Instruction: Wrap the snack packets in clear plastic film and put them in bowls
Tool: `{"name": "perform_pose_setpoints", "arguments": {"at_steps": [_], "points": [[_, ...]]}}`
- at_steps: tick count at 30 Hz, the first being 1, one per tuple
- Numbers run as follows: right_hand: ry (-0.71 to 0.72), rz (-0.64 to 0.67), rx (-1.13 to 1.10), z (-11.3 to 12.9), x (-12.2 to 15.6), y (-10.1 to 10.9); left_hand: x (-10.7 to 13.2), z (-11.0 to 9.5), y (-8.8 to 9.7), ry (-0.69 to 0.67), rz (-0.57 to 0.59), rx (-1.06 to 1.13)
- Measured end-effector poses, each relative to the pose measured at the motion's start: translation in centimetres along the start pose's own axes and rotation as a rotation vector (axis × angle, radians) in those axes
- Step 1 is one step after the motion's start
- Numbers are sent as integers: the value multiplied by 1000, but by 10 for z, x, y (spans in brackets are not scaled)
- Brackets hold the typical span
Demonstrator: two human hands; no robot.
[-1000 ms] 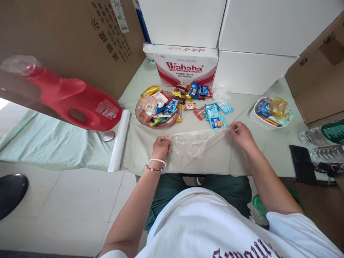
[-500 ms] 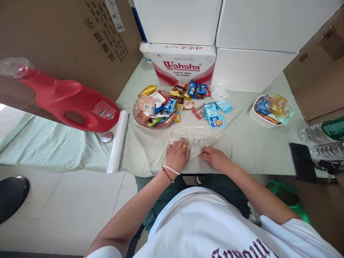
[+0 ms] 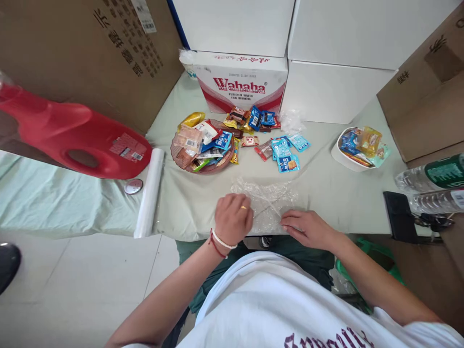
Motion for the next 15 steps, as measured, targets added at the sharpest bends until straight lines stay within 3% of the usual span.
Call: {"name": "perform_pose_setpoints", "arguments": {"at_steps": [2,4,6,8,10,12,15], "points": [[-6,77,48,-2,-23,-3,7,-19,-21,-80,112,14],[-61,75,108,-19,-52,2,14,-16,-44,-60,213,-18],[-154,-52,138,-47,-82,25,22,-8,-62,-46,292,-48],[-264,-267,119,-83,-106,65,30,0,-72,-39,334,-59],[-395,-467,76,-123,-116,107,36,8,-71,-22,339,-45],[-536,-562,72,-159,-117,137,37,16,-63,21,298,-9],[-510,-421,165,-179,-126,141,26,26,-45,74,186,25]]}}
Point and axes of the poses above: each hand's wrist, its own x-axis away from the middle knuckle, its own y-axis out of the back of the hand, z = x × y, the point moved 9 cm from there along -x, towards the middle knuckle, and after that the axes turned 4 degrees about -y, right-handed, at the moved point
